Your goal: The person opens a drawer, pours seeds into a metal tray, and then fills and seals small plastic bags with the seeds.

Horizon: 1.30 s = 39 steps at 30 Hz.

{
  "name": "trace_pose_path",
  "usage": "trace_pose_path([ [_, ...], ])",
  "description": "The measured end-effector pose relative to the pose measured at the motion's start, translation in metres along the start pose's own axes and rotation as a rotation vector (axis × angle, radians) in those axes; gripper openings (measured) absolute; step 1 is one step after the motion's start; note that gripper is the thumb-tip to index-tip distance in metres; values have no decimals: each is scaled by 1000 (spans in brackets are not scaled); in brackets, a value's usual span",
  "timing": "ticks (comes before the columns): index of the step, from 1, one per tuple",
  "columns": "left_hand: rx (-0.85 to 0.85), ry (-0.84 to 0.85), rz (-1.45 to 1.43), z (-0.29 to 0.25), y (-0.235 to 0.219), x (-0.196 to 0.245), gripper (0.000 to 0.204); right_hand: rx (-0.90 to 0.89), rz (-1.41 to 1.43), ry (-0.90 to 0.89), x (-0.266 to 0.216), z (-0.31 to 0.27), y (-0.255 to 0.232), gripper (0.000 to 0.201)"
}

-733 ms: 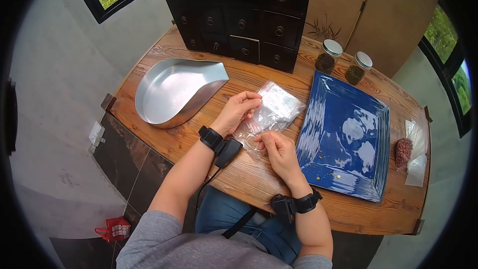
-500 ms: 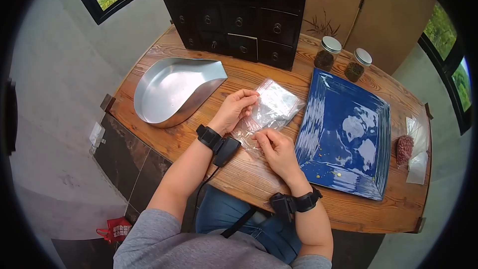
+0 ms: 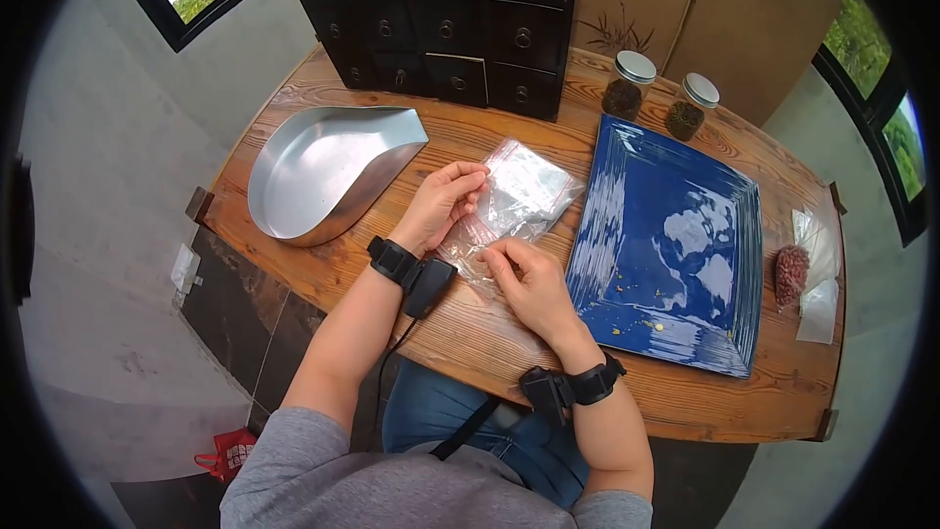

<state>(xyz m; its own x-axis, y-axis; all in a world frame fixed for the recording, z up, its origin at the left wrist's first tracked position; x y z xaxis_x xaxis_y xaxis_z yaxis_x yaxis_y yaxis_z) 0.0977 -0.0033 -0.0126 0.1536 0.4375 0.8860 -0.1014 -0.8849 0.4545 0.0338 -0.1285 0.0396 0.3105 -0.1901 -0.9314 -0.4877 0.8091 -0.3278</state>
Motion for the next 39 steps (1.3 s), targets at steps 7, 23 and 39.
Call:
trace_pose_path([
  [7,6,-11,18,0,0,-1,14,15,-18,-2,2,0,-1,14],
  [23,-7,-26,24,0,2,0,15,11,-12,-30,1,0,0,14],
  [39,108,56,24,-1,-15,3,18,33,-64,-81,-4,-1,-3,15],
])
Point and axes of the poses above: each hand's wrist, its own z-axis towards the middle knuckle, its own y-axis out of the palm, x = y × z, the point moved 10 cm from there along z, towards the middle knuckle, and after that the axes turned 7 degrees about -x, right-handed, at the moved point
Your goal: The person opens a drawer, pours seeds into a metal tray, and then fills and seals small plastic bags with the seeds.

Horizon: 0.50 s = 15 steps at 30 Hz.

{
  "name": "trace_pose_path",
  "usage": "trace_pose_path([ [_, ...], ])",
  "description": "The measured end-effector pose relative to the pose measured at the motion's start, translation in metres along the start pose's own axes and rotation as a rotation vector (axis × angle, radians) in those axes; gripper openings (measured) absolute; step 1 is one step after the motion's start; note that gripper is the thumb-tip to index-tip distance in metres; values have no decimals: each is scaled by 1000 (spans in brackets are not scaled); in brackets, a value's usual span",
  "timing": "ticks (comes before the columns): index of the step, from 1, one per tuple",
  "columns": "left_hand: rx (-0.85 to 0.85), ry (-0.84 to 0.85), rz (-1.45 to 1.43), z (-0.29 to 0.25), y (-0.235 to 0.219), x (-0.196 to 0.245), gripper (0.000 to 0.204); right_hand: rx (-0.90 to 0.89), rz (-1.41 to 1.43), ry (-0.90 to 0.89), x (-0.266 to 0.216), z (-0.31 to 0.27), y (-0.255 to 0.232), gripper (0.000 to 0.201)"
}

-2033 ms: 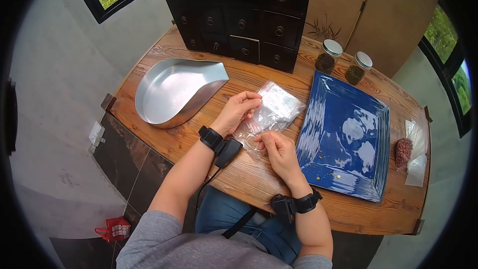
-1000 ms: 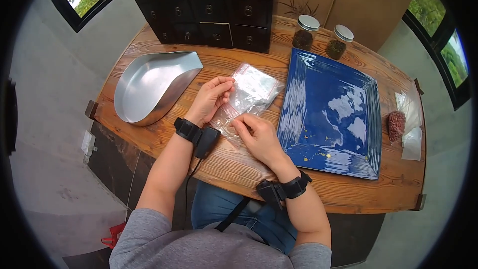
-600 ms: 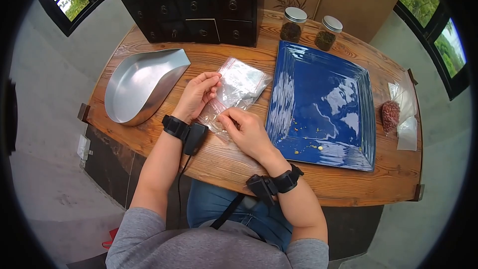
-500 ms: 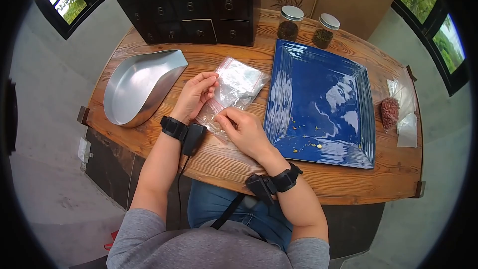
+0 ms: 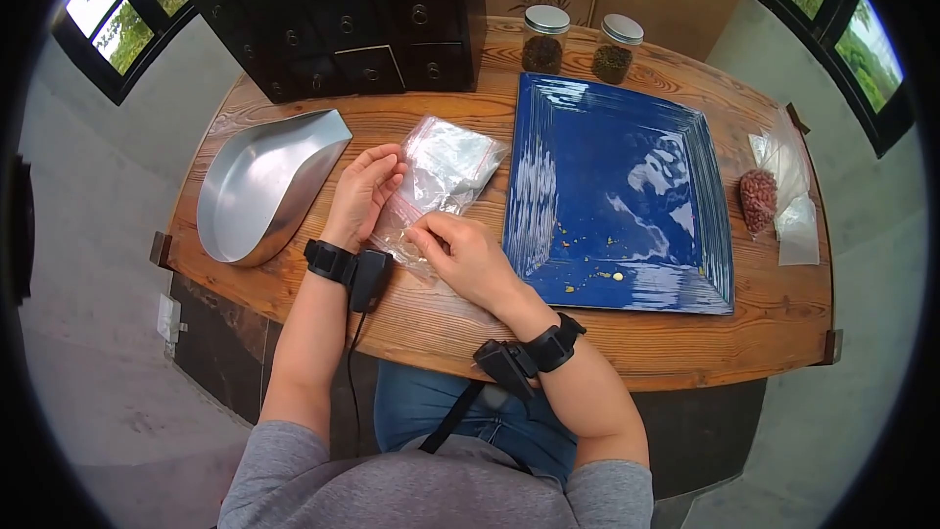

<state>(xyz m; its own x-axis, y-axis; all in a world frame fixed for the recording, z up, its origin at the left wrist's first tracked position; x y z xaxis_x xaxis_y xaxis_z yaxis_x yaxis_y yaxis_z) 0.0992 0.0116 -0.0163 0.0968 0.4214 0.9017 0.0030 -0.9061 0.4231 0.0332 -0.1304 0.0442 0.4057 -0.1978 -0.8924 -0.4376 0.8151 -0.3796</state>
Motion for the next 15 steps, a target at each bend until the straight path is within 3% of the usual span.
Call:
trace_pose_path([
  [15,13,6,-9,-2,1,4,22,-2,-39,36,0,0,-1,15],
])
Point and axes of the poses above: each hand's wrist, its own z-axis towards the middle knuckle, its own y-axis out of the palm, x = y × z, the point moved 10 cm from there along z, towards the middle knuckle, and after that the axes turned 7 degrees about -x, right-handed, at the moved point
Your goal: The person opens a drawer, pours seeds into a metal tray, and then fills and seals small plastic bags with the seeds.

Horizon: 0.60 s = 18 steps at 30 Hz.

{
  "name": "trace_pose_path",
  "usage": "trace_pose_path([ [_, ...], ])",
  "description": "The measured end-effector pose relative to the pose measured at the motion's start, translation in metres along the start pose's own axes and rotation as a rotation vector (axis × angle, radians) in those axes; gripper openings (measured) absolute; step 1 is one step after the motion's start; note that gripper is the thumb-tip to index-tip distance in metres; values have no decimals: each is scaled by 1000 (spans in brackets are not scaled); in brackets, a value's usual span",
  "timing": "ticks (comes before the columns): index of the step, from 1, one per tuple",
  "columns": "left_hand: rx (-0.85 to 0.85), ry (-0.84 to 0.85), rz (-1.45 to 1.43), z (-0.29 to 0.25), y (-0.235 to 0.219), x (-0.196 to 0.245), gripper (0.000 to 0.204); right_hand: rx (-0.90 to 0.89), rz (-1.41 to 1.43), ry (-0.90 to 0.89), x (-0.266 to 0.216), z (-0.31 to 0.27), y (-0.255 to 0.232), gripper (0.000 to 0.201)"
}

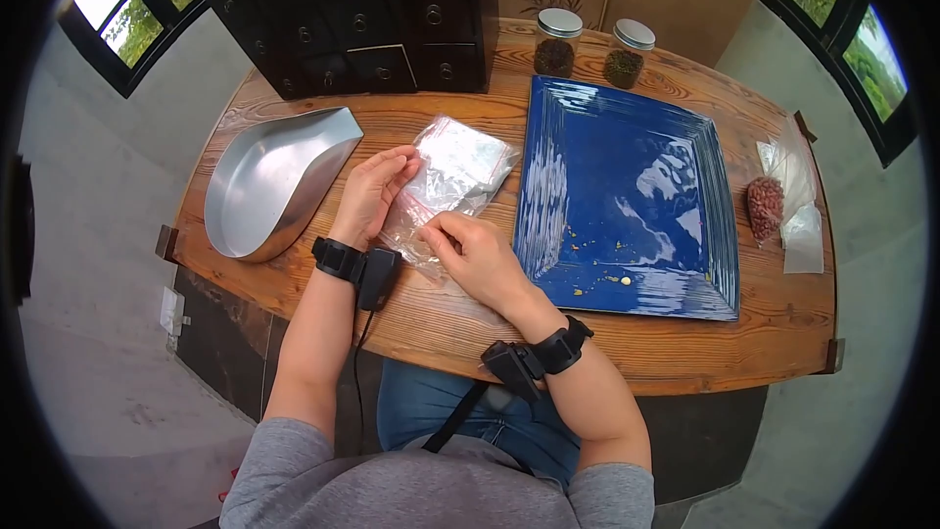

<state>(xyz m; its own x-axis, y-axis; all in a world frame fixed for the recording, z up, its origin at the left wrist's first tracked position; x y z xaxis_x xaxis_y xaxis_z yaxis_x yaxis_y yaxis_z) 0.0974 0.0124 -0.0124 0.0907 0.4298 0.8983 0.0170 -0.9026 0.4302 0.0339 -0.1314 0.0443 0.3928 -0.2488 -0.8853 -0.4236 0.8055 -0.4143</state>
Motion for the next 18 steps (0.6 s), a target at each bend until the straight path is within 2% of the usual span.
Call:
trace_pose_path([
  [5,64,30,-33,0,-9,3,23,-18,35,32,5,0,3,15],
  [10,165,172,-72,0,-24,16,30,0,19,20,6,0,2,15],
  [18,128,147,-60,-2,-14,19,34,2,2,16,6,0,3,16],
])
Point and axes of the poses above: each hand's wrist, its own z-axis towards the middle knuckle, its own y-axis out of the palm, x = y × z, the point moved 10 cm from there along z, towards the middle knuckle, and after that the axes turned 7 degrees about -x, right-handed, at the moved point
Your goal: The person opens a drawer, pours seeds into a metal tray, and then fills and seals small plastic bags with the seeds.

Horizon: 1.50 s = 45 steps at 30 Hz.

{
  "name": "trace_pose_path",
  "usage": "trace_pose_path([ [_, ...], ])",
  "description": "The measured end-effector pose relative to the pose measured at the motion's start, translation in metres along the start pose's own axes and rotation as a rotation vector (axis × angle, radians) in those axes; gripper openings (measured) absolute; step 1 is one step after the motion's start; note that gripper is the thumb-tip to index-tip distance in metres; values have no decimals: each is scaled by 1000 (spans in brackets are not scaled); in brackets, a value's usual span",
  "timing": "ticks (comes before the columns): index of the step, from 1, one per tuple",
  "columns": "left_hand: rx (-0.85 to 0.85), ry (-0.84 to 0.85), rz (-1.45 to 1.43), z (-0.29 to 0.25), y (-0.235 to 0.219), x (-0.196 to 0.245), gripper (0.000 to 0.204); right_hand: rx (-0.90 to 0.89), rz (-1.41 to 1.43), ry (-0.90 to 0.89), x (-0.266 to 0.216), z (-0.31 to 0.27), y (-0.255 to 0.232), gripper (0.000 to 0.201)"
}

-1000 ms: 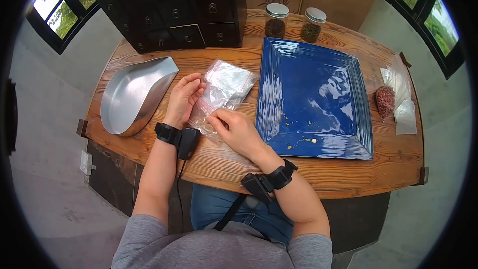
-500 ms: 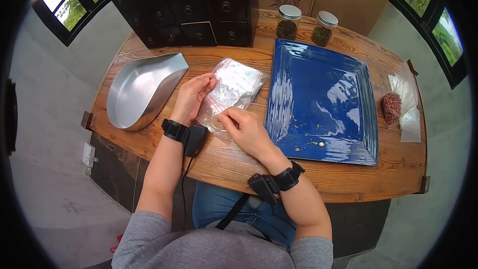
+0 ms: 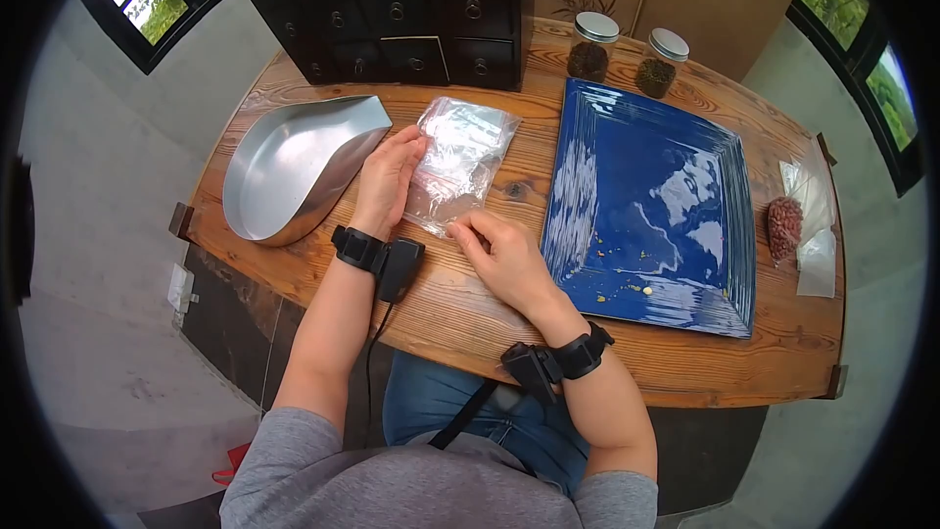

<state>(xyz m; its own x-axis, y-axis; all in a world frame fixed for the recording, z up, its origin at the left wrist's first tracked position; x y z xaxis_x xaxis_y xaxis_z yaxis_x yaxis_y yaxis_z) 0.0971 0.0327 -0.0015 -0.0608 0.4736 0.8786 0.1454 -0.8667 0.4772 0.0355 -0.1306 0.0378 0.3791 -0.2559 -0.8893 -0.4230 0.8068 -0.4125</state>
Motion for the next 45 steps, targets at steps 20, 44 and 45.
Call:
trace_pose_path([
  [20,-45,-26,-2,1,0,-5,27,-128,-133,16,-7,1,11,18],
  [44,-64,-57,16,-2,5,-7,20,-123,-144,17,-7,1,11,17],
  [45,-66,-60,10,-1,4,-8,21,-123,-144,16,-7,1,11,17],
])
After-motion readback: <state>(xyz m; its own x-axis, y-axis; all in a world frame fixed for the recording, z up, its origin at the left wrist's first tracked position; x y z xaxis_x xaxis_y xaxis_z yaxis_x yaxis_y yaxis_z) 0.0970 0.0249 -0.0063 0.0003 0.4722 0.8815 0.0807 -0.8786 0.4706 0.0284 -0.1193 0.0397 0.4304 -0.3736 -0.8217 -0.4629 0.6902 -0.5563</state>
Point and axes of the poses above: each hand's wrist, its own z-axis towards the middle knuckle, its own y-axis out of the palm, x = y × z, the point moved 10 cm from there along z, towards the middle knuckle, and after that the axes turned 7 degrees about -x, right-handed, at the moved point
